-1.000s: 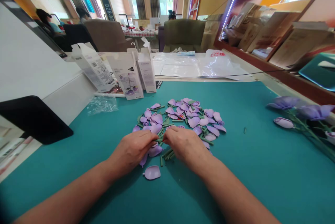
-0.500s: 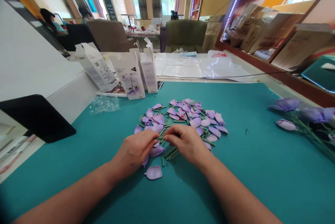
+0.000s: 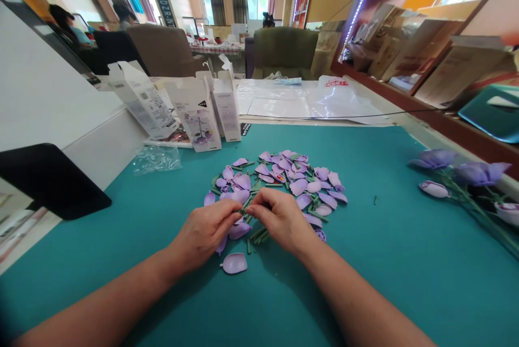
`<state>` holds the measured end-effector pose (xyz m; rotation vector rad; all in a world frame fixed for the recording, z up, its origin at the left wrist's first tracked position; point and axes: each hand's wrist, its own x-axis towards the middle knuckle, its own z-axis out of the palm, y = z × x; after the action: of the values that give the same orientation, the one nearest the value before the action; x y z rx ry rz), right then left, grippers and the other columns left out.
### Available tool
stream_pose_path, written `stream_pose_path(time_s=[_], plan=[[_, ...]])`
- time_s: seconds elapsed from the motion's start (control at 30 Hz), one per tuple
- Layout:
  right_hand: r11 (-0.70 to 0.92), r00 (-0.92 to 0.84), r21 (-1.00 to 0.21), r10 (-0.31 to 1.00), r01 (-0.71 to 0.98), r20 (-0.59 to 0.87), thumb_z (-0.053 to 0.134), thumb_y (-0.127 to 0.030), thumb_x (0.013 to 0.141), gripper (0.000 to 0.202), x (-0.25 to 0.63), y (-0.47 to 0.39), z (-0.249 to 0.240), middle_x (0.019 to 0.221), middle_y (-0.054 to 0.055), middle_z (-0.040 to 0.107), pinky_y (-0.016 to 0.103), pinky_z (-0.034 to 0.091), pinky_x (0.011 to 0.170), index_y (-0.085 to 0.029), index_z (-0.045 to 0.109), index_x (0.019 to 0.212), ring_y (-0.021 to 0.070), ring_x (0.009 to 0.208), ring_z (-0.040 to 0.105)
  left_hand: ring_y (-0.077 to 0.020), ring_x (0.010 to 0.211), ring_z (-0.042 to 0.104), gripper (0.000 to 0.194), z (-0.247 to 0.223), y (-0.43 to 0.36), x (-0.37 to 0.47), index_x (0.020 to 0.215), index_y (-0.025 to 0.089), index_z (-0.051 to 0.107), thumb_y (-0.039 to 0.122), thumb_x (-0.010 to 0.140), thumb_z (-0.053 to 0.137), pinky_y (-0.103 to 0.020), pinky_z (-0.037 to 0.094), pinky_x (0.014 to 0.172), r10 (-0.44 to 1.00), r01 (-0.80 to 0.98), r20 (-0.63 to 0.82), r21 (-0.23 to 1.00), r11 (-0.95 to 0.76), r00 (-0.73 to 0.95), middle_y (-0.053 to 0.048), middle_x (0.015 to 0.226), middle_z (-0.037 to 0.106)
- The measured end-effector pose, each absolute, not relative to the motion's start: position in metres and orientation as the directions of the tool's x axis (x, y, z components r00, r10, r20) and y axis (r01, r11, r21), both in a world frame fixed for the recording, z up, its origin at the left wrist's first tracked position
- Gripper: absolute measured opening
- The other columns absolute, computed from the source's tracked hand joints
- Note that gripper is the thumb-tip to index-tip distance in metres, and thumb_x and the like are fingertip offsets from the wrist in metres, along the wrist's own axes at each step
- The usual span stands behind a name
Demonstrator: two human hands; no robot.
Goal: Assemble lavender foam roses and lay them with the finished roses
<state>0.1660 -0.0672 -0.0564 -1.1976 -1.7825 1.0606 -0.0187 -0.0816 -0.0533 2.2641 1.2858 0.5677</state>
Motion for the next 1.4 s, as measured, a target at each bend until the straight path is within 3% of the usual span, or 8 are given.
stream_pose_path(time_s=[0.17,0.3,0.43,0.73,0.83,0.97,1.13,1.4], plan=[[0.279,-0.377,-0.855,0.920,0.437,0.108,0.053,-0.033,0.088,0.022,0.174,-0.064,-0.055,0.066,-0.001,0.058,0.023,0.038,0.053,-0.018,0.064,0.078,0.0116,0.059,0.050,-0.0151,0.068,0.053,0.022,-0.050,-0.077,-0.018,0.093,0.021,0.058,0.030,0.092,0.039,-0.027,0.039,0.063,0.915,0.543,0.070,0.786,-0.296,0.397,0.001,0.074,0.059],[0.564,-0.550,-0.503,0.812,0.655,0.195,0.057,-0.016,0.086,0.013,0.182,-0.064,-0.055,0.081,0.004,0.066,0.028,0.041,0.067,-0.019,0.069,0.082,0.0166,0.077,0.057,-0.0130,0.063,0.052,0.019,-0.051,-0.072,-0.019,0.099,0.019,0.054,0.032,0.088,0.044,-0.026,0.044,0.062,0.930,0.220,-0.090,0.976,0.011,0.356,0.003,0.066,0.055],[0.716,-0.704,-0.221,0.696,0.662,0.142,0.063,-0.010,0.082,0.018,0.179,-0.066,-0.054,0.071,0.004,0.062,0.029,0.038,0.064,-0.019,0.069,0.067,0.0167,0.070,0.052,-0.0119,0.066,0.056,0.019,-0.049,-0.071,-0.018,0.090,0.017,0.053,0.034,0.082,0.056,-0.023,0.044,0.057,0.901,-0.007,-0.238,0.966,0.258,0.362,0.000,0.073,0.059],[0.784,-0.781,-0.006,0.620,0.621,0.070,0.058,-0.009,0.084,0.019,0.169,-0.061,-0.071,0.072,0.007,0.065,0.033,0.042,0.071,-0.016,0.066,0.068,0.0180,0.070,0.053,-0.0093,0.062,0.054,0.020,-0.044,-0.072,-0.016,0.087,0.013,0.059,0.030,0.077,0.064,-0.020,0.040,0.053,0.877,-0.135,-0.293,0.921,0.366,0.382,-0.001,0.071,0.059],[0.751,-0.746,-0.120,0.659,0.649,0.096,0.060,-0.006,0.076,0.012,0.175,-0.063,-0.063,0.074,0.006,0.065,0.032,0.042,0.069,-0.016,0.065,0.070,0.0184,0.073,0.055,-0.0088,0.060,0.054,0.024,-0.043,-0.071,-0.017,0.092,0.013,0.060,0.029,0.076,0.065,-0.021,0.040,0.054,0.880,-0.138,-0.295,0.920,0.367,0.372,0.000,0.071,0.060],[0.541,-0.535,-0.475,0.829,0.694,0.162,0.058,-0.008,0.072,0.011,0.185,-0.069,-0.043,0.071,0.000,0.061,0.026,0.040,0.059,-0.019,0.059,0.073,0.0141,0.067,0.053,-0.0086,0.058,0.054,0.027,-0.045,-0.071,-0.018,0.098,0.014,0.059,0.029,0.076,0.065,-0.022,0.041,0.054,0.883,-0.123,-0.297,0.924,0.362,0.363,0.000,0.071,0.060],[0.267,-0.314,-0.878,0.939,0.397,0.143,0.054,-0.020,0.079,0.023,0.182,-0.070,-0.040,0.071,-0.001,0.058,0.024,0.043,0.051,-0.020,0.060,0.101,0.0110,0.059,0.051,-0.0070,0.054,0.051,0.024,-0.047,-0.071,-0.018,0.094,0.015,0.057,0.030,0.076,0.065,-0.019,0.037,0.050,0.883,-0.086,-0.294,0.934,0.347,0.366,0.001,0.071,0.060],[0.164,-0.192,-0.985,0.967,-0.046,0.170,0.070,-0.033,0.075,0.020,0.172,-0.068,-0.044,0.085,0.004,0.071,0.029,0.056,0.066,-0.020,0.063,0.088,0.0150,0.072,0.066,-0.0050,0.046,0.044,0.029,-0.049,-0.072,-0.019,0.093,0.015,0.062,0.038,0.077,0.066,-0.019,0.031,0.045,0.867,-0.012,-0.284,0.949,0.316,0.409,0.003,0.062,0.057]])
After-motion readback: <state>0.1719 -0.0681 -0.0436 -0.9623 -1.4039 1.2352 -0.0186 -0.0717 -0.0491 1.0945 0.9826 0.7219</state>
